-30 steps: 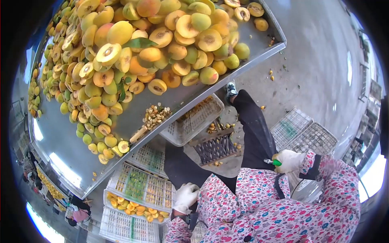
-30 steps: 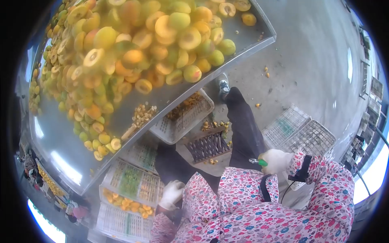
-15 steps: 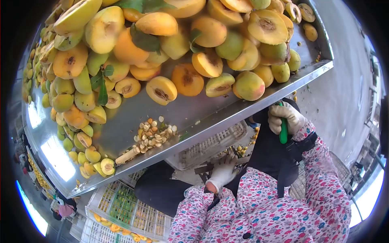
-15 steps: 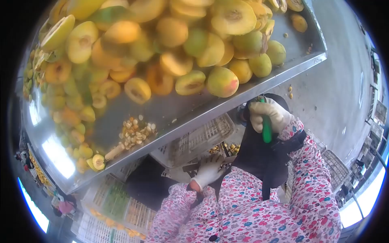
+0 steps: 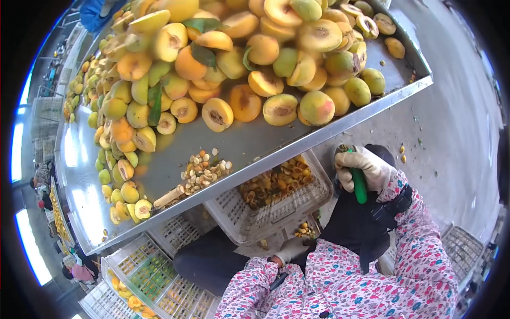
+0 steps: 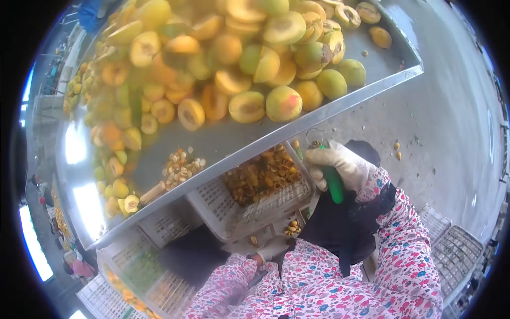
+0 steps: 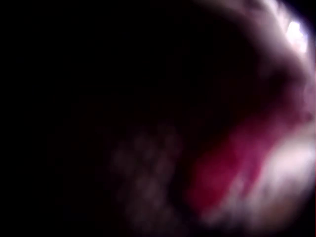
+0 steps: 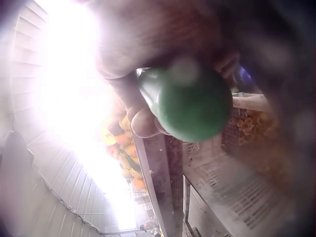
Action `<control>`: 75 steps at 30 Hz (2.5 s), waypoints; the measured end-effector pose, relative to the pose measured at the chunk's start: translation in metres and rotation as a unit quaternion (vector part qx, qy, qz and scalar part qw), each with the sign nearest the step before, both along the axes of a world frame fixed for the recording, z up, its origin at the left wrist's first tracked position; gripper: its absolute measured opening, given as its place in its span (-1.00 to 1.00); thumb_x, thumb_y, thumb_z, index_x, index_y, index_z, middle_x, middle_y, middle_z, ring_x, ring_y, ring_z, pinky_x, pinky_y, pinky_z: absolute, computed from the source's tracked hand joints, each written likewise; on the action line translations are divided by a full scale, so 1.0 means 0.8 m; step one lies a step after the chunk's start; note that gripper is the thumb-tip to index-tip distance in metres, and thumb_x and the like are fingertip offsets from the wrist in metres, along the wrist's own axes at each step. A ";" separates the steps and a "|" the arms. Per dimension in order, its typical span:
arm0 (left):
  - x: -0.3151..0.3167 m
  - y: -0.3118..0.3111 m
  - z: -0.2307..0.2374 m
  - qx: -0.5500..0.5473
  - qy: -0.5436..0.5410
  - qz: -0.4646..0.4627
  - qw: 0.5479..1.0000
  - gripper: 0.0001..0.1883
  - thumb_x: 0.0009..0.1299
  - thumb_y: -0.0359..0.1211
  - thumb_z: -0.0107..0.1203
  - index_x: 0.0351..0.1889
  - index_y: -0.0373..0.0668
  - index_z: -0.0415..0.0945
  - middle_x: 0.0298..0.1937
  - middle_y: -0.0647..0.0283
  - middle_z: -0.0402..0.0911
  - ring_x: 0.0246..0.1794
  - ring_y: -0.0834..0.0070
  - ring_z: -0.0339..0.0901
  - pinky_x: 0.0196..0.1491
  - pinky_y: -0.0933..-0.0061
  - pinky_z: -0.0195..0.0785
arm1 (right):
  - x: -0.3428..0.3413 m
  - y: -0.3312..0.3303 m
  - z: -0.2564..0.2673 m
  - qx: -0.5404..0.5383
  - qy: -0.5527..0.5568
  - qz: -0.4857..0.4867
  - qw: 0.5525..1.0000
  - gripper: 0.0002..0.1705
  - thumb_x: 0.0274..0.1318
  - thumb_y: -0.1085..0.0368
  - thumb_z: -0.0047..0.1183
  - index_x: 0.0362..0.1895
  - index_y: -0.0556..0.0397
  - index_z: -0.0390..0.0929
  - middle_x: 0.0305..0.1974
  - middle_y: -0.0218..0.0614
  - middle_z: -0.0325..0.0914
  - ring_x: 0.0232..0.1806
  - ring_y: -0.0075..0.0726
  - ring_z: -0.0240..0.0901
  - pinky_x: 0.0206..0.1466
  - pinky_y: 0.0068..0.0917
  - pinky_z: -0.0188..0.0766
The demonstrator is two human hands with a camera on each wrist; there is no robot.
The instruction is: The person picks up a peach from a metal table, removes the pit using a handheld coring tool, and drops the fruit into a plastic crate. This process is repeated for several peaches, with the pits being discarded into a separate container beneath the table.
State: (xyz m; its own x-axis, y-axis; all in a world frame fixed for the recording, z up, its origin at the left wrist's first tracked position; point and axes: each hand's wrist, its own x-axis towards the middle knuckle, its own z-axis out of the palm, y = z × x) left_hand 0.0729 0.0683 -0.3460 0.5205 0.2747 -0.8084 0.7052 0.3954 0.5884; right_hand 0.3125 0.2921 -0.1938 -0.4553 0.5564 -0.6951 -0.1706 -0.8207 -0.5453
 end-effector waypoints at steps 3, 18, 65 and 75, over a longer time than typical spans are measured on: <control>-0.001 0.003 -0.017 0.066 -0.074 -0.019 0.995 -0.49 0.37 0.06 -0.09 0.07 -0.07 0.53 0.07 0.09 0.58 0.08 0.17 0.50 0.11 0.29 0.29 | -0.011 -0.022 0.007 0.062 -0.006 0.024 0.998 -0.79 0.18 0.22 0.03 -0.24 0.11 0.46 -0.49 -0.34 0.46 -0.53 -0.41 0.41 -0.43 -0.48 0.38; -0.074 0.157 0.250 0.529 -0.155 0.478 0.684 -0.72 0.42 -0.49 0.03 0.08 -0.32 0.49 0.02 0.25 0.57 -0.05 0.57 0.53 0.01 0.61 0.38 | -0.052 -0.125 0.063 0.218 -0.004 0.099 0.971 -0.64 0.27 0.15 -0.02 0.05 0.07 0.43 -0.40 -0.29 0.58 -0.44 -0.46 0.54 -0.36 -0.51 0.48; -0.083 0.030 0.203 0.297 -0.253 0.680 0.621 -0.50 0.51 -0.02 -0.33 -0.03 -0.29 0.40 -0.17 -0.04 0.60 -0.17 0.31 0.54 -0.05 0.35 0.42 | -0.212 -0.210 0.020 0.613 -0.358 0.337 0.618 -0.74 0.09 0.17 0.01 -0.24 0.08 0.43 -0.55 -0.18 0.57 -0.53 -0.02 0.55 -0.46 -0.13 0.43; -0.088 0.036 0.168 0.254 -0.234 0.687 0.639 -0.57 0.52 -0.09 -0.28 -0.14 -0.28 0.45 -0.12 0.05 0.58 -0.12 0.37 0.53 0.00 0.39 0.42 | -0.207 -0.188 0.020 0.591 -0.454 0.390 0.541 -0.67 0.03 0.20 0.11 -0.10 0.02 0.51 -0.25 -0.34 0.58 -0.22 -0.24 0.57 -0.20 -0.30 0.43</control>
State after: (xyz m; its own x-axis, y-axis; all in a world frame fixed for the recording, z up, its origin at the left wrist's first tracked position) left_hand 0.0024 0.0974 -0.2117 -0.3421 0.8977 -0.2776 -0.4024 0.1270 0.9066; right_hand 0.1466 0.1418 -0.1782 -0.6420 0.7409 -0.1973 0.7541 0.5637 -0.3369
